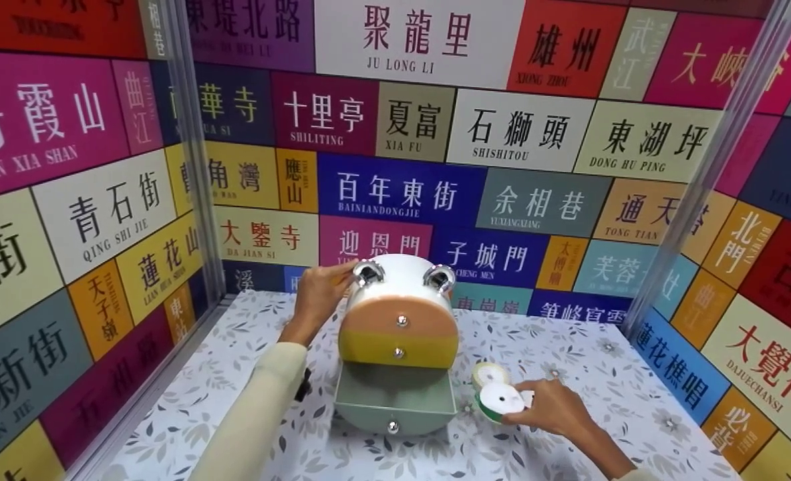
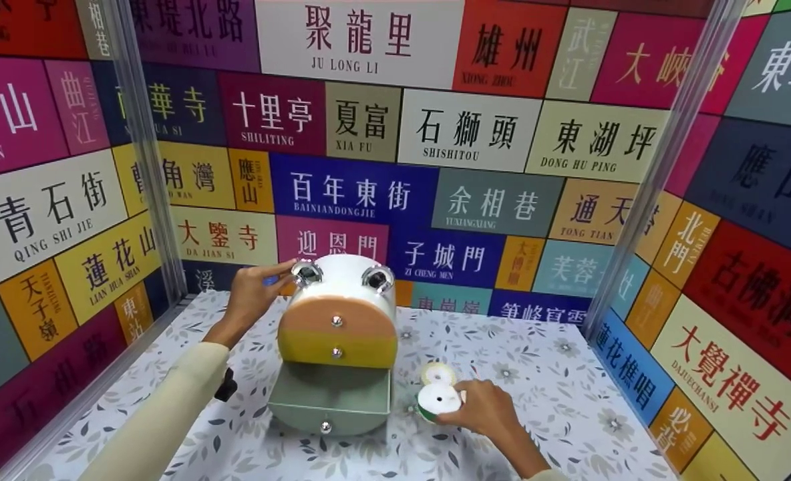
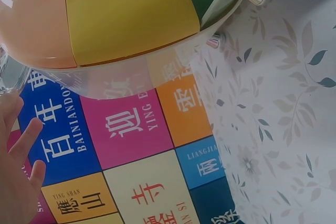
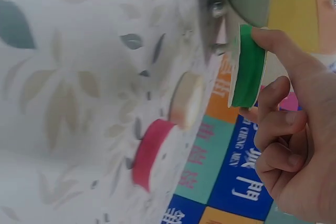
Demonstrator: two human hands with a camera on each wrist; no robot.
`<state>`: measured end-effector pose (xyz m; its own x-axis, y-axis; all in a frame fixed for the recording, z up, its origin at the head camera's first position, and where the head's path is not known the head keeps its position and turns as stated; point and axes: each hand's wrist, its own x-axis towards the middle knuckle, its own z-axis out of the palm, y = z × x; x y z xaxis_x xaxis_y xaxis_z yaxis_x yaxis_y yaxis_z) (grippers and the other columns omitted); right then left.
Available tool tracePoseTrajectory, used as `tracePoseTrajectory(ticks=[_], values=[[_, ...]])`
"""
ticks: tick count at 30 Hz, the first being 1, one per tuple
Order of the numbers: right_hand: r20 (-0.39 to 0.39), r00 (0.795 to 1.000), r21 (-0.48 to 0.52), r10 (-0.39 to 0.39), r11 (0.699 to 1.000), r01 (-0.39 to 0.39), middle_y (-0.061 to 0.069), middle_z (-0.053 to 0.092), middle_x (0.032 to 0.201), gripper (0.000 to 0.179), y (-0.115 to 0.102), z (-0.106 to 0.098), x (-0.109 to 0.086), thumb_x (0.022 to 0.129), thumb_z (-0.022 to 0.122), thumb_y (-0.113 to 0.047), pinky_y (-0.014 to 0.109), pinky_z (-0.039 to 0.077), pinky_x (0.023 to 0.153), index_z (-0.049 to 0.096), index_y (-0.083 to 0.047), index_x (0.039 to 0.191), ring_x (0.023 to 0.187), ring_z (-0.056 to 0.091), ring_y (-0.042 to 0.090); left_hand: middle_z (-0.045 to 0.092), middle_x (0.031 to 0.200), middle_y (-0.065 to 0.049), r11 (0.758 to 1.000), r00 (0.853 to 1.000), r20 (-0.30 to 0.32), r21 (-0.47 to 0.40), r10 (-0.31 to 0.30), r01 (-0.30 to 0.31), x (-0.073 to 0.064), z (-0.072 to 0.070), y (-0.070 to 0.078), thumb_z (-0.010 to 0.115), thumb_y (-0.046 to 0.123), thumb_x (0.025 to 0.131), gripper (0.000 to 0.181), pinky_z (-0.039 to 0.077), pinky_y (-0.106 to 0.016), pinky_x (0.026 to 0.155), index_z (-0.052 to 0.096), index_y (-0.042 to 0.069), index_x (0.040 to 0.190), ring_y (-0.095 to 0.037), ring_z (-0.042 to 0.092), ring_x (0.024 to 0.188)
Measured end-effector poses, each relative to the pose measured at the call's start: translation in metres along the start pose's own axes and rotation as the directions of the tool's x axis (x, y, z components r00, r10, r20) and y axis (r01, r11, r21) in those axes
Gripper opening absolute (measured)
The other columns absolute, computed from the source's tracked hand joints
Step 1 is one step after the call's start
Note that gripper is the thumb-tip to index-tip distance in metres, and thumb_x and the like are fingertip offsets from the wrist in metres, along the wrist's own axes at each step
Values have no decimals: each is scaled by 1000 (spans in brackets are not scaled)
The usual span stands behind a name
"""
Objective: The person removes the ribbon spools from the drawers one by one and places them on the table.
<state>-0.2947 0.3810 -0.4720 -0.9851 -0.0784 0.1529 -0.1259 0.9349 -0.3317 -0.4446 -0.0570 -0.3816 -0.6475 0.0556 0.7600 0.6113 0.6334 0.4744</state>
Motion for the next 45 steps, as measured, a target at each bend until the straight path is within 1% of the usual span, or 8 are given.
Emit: tracePoseTrajectory(ticks=[6, 11, 18, 25, 30, 33, 39, 45], values=[[28, 995, -30, 91, 995, -90, -5, 56, 57, 74, 18, 14, -4, 60, 95, -58, 30, 37, 49, 79, -13, 117, 55, 43, 10, 78, 110, -4, 1000, 1000, -18, -23, 16, -17, 0, 2, -1, 83, 19, 91, 35, 62, -38, 82, 77, 26, 124, -23, 77, 93], [39, 996, -48, 82, 996, -80, -6, 61, 62, 73, 26, 26, -8, 56, 97, -57, 33, 46, 54, 81, -14, 113, 61, 46, 11, 78, 110, -4, 1000, 1000, -19, -14, 22, -22, 0, 2, -1, 82, 21, 91, 34, 62, -38, 83, 77, 26, 124, -24, 77, 92], [104, 990, -35, 100, 995, -97, 0, 76, 94, 68, 28, 33, -12, 58, 97, -56, 41, 58, 68, 81, -16, 110, 75, 62, 12, 79, 107, -5, 999, 999, -32, 3, 32, -32, 0, 2, -2, 83, 21, 91, 33, 62, -41, 79, 77, 26, 123, -25, 76, 88], [110, 986, -40, 122, 992, -118, -4, 74, 93, 75, 27, 35, -14, 56, 97, -58, 40, 57, 68, 80, -16, 116, 75, 60, 12, 79, 108, -4, 1000, 1000, -13, 4, 16, -16, 0, 0, 0, 81, 21, 92, 34, 62, -38, 80, 76, 27, 125, -23, 76, 87], [89, 987, -50, 130, 991, -126, -4, 65, 73, 87, 21, 28, -14, 54, 97, -62, 34, 48, 60, 76, -16, 126, 69, 55, 12, 79, 110, -3, 1000, 1000, -13, -3, 18, -18, -2, 1, -1, 81, 22, 92, 34, 62, -37, 81, 76, 26, 126, -21, 76, 88], [47, 992, -53, 115, 992, -113, -6, 60, 65, 88, 15, 21, -13, 57, 95, -64, 32, 45, 55, 75, -16, 128, 63, 52, 12, 79, 107, -3, 1000, 1000, -19, -6, 11, -11, -2, 1, -2, 82, 21, 91, 35, 62, -37, 79, 76, 27, 125, -22, 76, 87], [-61, 998, -22, 31, 999, -32, -10, 59, 62, 71, 3, 10, -12, 65, 92, -61, 28, 42, 48, 77, -22, 122, 57, 51, 9, 79, 108, -4, 1000, 1000, -20, -23, -4, 3, -2, 0, -1, 82, 20, 91, 35, 62, -38, 81, 76, 27, 125, -22, 76, 89], [-160, 981, 11, -109, 994, 112, -18, 54, 57, 58, -13, 4, -12, 71, 88, -63, 23, 37, 44, 78, -31, 119, 49, 47, 3, 79, 109, -4, 1000, 1000, -15, -27, -1, 1, -1, 1, 0, 82, 19, 91, 35, 62, -38, 81, 77, 27, 124, -22, 77, 90]])
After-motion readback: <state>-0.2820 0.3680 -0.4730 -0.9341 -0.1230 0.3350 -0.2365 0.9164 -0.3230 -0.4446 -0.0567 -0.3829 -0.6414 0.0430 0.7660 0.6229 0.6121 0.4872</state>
